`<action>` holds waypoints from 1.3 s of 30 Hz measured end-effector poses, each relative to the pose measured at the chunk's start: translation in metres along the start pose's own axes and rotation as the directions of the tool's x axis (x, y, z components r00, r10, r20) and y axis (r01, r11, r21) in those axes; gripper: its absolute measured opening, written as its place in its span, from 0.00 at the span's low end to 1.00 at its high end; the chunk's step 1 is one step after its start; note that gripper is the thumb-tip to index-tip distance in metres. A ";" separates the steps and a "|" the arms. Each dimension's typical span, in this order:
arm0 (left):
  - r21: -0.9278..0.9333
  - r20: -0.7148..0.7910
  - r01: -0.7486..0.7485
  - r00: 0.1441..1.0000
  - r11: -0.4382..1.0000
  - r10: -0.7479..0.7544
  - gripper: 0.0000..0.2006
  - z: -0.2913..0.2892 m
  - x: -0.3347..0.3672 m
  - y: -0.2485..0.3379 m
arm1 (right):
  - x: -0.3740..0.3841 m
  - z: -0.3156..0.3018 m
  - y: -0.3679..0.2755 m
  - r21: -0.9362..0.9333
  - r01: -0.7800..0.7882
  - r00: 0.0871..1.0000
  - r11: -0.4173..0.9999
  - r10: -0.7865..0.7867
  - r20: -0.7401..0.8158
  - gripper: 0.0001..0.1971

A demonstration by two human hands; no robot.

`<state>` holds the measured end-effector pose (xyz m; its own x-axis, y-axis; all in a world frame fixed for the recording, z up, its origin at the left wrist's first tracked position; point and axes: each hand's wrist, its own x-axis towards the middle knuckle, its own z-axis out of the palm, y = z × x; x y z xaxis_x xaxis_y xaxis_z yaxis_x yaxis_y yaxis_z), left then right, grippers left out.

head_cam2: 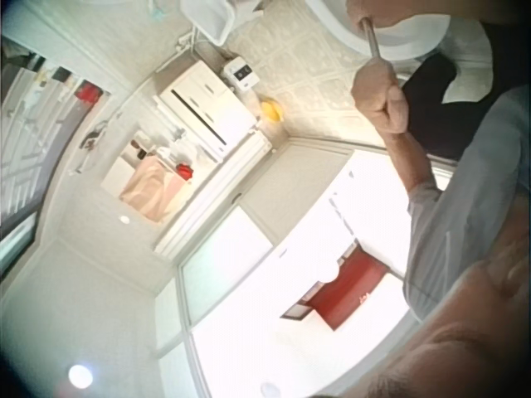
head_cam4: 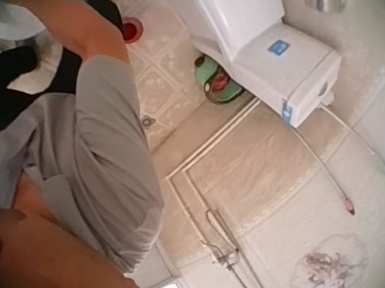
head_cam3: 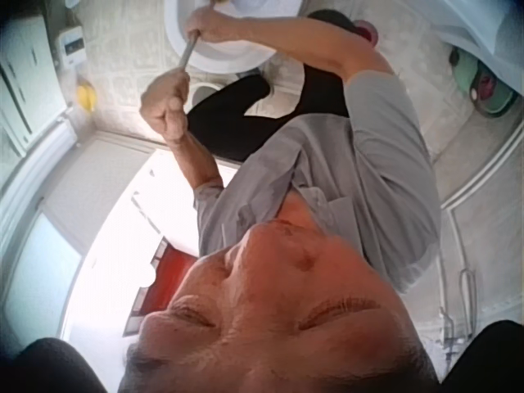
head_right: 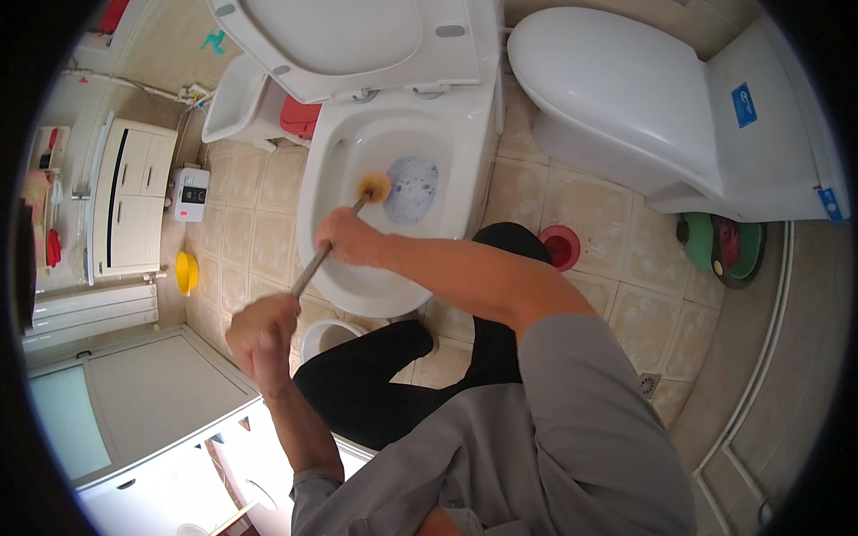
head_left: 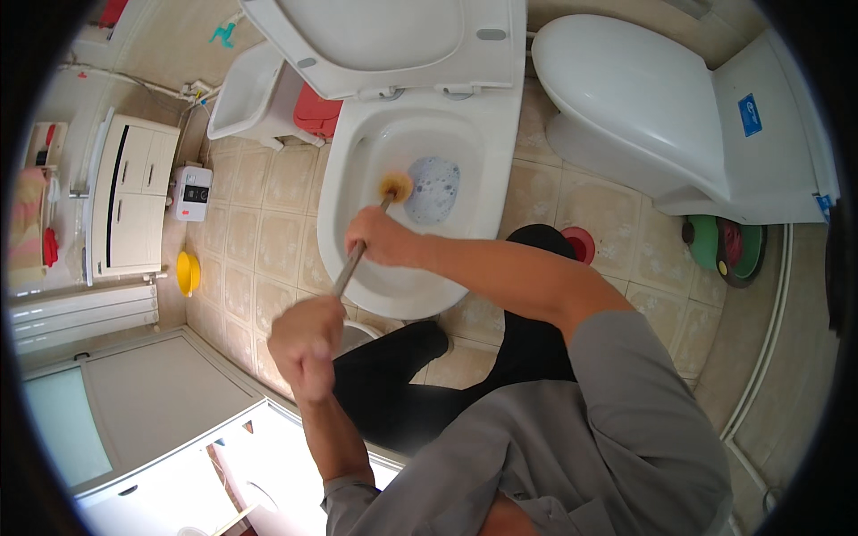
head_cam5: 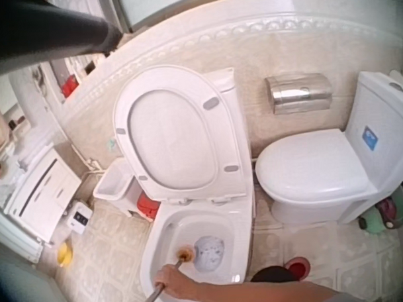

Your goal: The person wipes the bathroom floor with a cloth, rinses and wrings the cloth in a bucket, and then scrubs the inside of a toilet bowl using a brush.

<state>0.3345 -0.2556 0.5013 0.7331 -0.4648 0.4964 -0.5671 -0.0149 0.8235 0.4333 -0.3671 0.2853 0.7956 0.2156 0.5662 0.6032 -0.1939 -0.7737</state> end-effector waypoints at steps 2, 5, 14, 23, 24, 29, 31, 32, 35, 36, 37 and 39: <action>0.127 0.096 -0.007 0.995 0.992 -0.005 0.28 0.000 -0.008 0.010 | -0.003 0.001 -0.004 0.072 -0.037 0.997 0.997 0.033 0.064 0.05; -0.104 0.081 0.129 0.989 0.986 -0.121 0.28 -0.002 0.014 -0.039 | -0.006 -0.016 0.053 -0.080 -0.106 0.993 0.991 0.102 -0.051 0.05; 0.075 0.016 0.136 0.990 0.988 -0.137 0.21 0.001 0.001 -0.010 | -0.003 0.003 0.023 -0.024 -0.005 0.996 1.000 0.003 -0.091 0.08; 0.012 0.098 0.071 0.993 0.997 -0.072 0.20 0.000 0.004 -0.015 | -0.003 0.002 0.028 0.032 -0.029 0.996 0.999 0.031 -0.085 0.08; 0.054 0.102 0.019 0.995 0.998 -0.024 0.20 0.007 -0.002 -0.005 | -0.007 0.007 0.017 0.042 -0.031 0.997 0.999 0.034 -0.074 0.08; -0.074 0.080 0.125 0.990 0.989 -0.119 0.20 0.000 0.007 -0.029 | -0.008 -0.005 0.036 0.065 0.031 0.993 0.997 -0.024 -0.114 0.11; 0.014 0.106 0.057 0.993 0.998 -0.058 0.21 0.003 0.006 -0.018 | -0.007 -0.004 0.031 0.061 0.002 0.992 0.998 0.005 -0.124 0.11; 0.087 0.118 0.006 0.993 0.996 -0.016 0.21 0.008 -0.002 -0.003 | -0.010 0.002 0.018 0.073 0.002 0.993 0.997 0.007 -0.117 0.11; 0.158 0.102 0.075 0.990 0.984 -0.092 0.24 0.010 -0.006 0.002 | -0.008 0.002 0.015 0.152 0.143 0.989 0.978 -0.135 -0.064 0.10; 0.213 0.048 0.171 0.982 0.962 -0.185 0.28 0.012 -0.003 -0.011 | -0.016 -0.004 0.031 0.138 0.134 0.990 0.981 -0.126 -0.065 0.10; -0.001 0.088 0.154 0.984 0.988 -0.153 0.27 0.006 0.008 -0.023 | -0.011 -0.009 0.035 0.070 0.048 0.997 0.996 -0.043 -0.069 0.11; 0.047 0.090 0.094 0.991 0.995 -0.097 0.27 0.007 0.002 -0.015 | -0.006 -0.010 0.035 0.070 -0.020 0.999 0.997 0.023 -0.038 0.11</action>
<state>0.3417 -0.2631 0.4883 0.7481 -0.5390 0.3871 -0.5129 -0.0996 0.8526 0.4498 -0.3847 0.2575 0.8108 0.1747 0.5587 0.5815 -0.1304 -0.8030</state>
